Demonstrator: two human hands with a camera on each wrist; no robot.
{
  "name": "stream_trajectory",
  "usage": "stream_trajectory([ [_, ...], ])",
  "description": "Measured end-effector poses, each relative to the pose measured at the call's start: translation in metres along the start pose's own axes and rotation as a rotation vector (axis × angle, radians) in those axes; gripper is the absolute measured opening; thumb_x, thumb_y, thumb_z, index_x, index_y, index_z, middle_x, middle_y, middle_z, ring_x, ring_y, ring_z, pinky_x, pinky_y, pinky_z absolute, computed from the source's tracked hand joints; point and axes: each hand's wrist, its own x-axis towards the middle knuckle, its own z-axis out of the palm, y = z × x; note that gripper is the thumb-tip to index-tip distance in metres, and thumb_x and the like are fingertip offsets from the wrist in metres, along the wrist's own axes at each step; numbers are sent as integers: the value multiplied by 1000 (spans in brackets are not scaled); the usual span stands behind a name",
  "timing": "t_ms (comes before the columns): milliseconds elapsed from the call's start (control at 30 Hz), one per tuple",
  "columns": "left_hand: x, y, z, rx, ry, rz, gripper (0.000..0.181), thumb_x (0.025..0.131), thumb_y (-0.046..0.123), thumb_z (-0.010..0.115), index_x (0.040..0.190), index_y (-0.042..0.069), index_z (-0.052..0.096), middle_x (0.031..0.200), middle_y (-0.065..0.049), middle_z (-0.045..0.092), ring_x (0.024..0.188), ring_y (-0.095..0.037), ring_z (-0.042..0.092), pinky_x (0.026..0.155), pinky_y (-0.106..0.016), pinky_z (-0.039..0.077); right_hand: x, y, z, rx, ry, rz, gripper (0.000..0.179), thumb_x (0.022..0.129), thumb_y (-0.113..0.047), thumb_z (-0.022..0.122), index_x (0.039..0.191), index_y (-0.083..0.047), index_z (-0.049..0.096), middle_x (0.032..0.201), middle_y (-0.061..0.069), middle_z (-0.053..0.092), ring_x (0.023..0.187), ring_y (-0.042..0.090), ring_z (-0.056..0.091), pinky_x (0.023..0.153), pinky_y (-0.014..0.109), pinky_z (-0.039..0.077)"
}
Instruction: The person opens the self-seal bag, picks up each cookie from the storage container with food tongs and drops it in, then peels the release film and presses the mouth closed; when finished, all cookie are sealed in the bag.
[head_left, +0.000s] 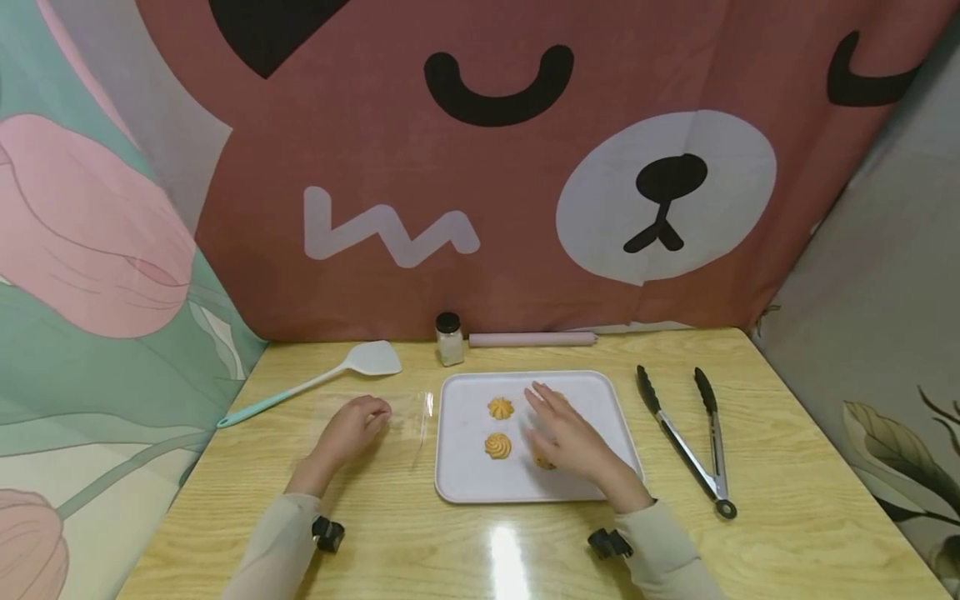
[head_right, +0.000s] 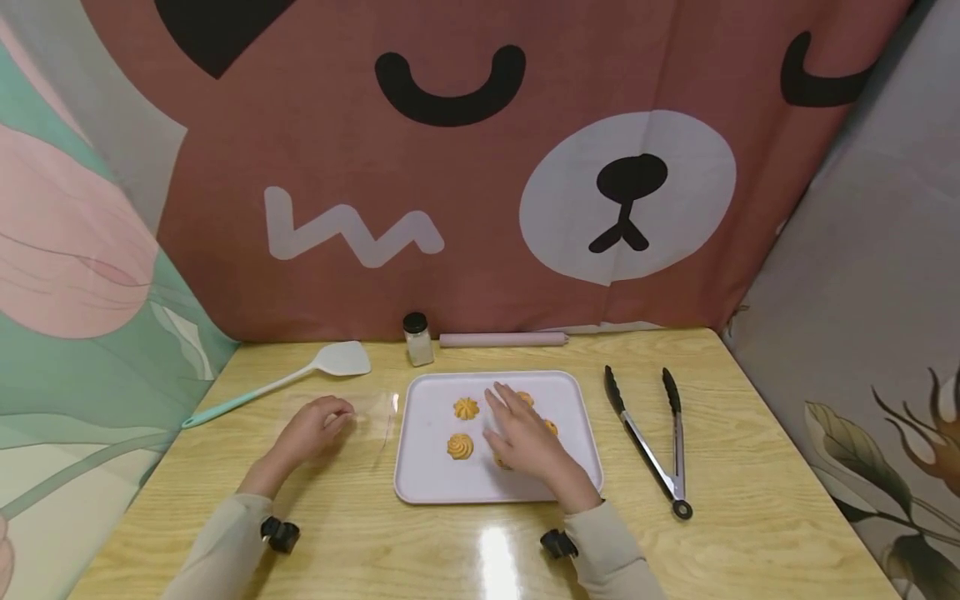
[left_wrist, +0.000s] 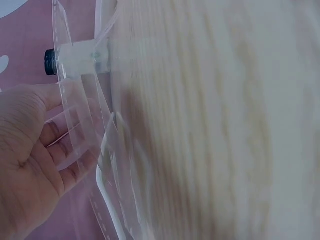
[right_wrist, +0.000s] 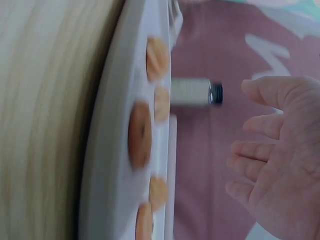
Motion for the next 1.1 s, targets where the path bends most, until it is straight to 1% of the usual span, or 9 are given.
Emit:
stream_trajectory([
  [100,0,-1,1,-5,12,1,4,88,6,66,87,7,69,88,-3,65,87,-25,62,79,-44,50,-9,15,-9,14,43,65,60,93,-21,60,145,-2,36,149,21,30,135,38,31,104,54,34],
  [167,1,-2,1,-11,15,-2,4,89,7,65,88,6,69,89,-4,65,88,-25,62,79,-43,50,-14,25,-13,17,82,90,59,93,-21,60,143,0,37,148,22,31,134,39,32,103,54,35],
  [367,0,-1,1,-11,1,-16,5,89,8,65,90,6,70,92,-4,66,91,-25,62,81,-43,50,-31,56,-25,-14,188,194,57,92,-17,61,139,7,39,143,29,32,131,46,30,103,59,30],
  [500,1,1,-1,-7,-14,-26,6,89,8,65,92,7,70,94,-3,66,93,-25,62,81,-43,50,-46,74,-38,-27,234,275,55,93,-17,59,138,8,39,140,32,32,128,49,29,99,64,31],
  [600,3,2,-5,3,-5,-26,6,89,8,65,92,7,70,95,-3,65,93,-26,62,80,-44,50,-57,85,-50,-21,247,326,54,95,-19,56,138,9,38,138,34,32,125,50,30,94,66,34],
  [733,3,2,-7,19,5,-18,6,88,7,67,91,7,71,93,-4,65,90,-27,62,79,-45,51,-69,97,-61,-53,269,384,56,96,-24,54,137,10,37,135,36,33,120,52,32,89,68,35],
  [900,2,4,-5,19,-21,-9,6,88,9,67,91,5,71,92,-5,65,90,-27,62,80,-44,51,-85,109,-72,-98,308,489,66,94,-33,59,136,13,36,129,38,33,115,55,32,82,68,37],
  [1000,3,5,-3,15,-28,-13,7,88,10,66,91,5,71,93,-5,65,91,-27,62,82,-44,50,-92,114,-79,-106,291,574,76,92,-39,60,137,15,32,128,41,31,115,58,29,81,68,36],
  [1100,3,5,-3,18,-5,-11,6,88,9,67,90,6,71,92,-5,66,90,-27,62,82,-44,50,-96,120,-84,-94,245,647,84,92,-48,56,138,17,27,129,45,26,117,61,25,82,70,35],
])
